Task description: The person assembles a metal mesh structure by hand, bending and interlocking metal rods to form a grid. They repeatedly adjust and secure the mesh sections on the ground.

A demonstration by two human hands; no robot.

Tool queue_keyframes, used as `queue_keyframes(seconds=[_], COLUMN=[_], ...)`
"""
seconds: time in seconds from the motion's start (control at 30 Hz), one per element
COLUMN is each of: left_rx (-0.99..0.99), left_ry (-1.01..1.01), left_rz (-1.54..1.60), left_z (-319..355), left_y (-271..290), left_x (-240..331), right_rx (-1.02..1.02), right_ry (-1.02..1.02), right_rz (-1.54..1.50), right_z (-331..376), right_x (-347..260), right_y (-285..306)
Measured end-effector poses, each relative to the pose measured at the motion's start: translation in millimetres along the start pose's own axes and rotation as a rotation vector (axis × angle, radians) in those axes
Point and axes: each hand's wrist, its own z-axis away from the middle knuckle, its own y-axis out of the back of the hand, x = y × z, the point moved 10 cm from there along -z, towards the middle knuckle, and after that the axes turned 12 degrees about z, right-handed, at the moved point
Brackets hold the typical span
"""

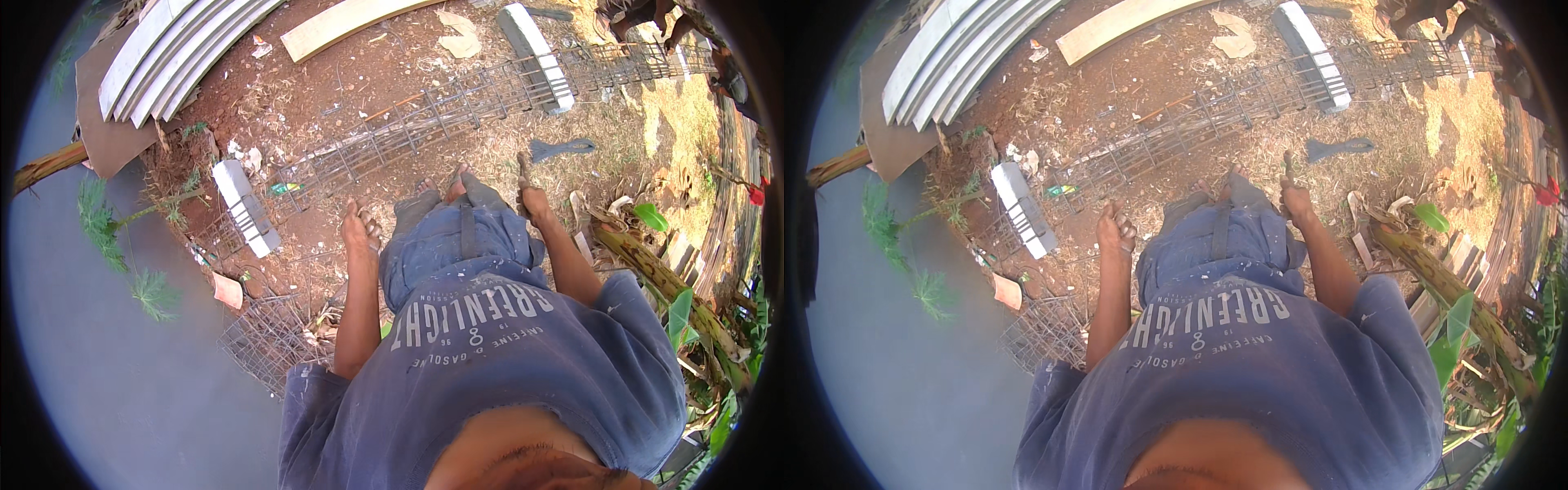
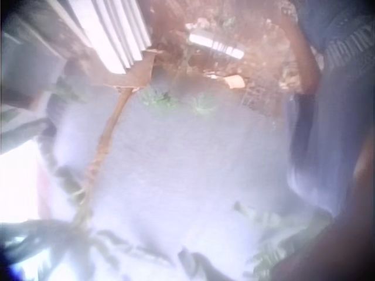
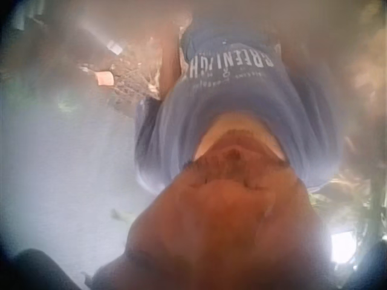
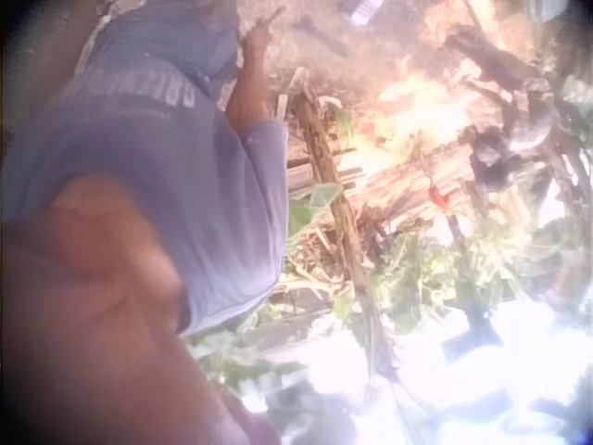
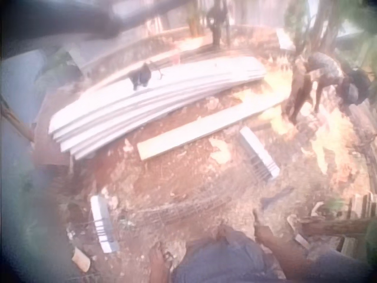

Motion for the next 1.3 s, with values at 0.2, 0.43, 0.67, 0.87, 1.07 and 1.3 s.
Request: queue_keyframes(seconds=[0.2, 0.43, 0.67, 0.87, 1.07, 1.3], left_rx=[0.06, 0.286, -0.014, -0.101, -0.082, -0.018], left_ry=[-0.238, -0.485, -0.884, -0.799, -0.952, -1.027], left_rz=[-0.62, -1.582, -1.844, -2.022, -2.18, -2.127], left_z=[-101, -177, -321, -430, -490, -494], left_y=[60, 105, 82, 47, 58, 67], left_x=[50, 54, -43, -70, -96, -98], right_rx=[0.259, 0.241, -0.154, -0.222, -0.229, -0.088], right_ry=[0.056, 0.351, 0.666, 1.235, 1.518, 1.643], right_rz=[0.481, 0.51, 0.708, 1.021, 0.951, 1.194], right_z=[-39, -54, -219, -270, -268, -276], right_x=[88, 48, -67, -88, -64, -50], right_y=[94, 9, -198, -380, -457, -474])
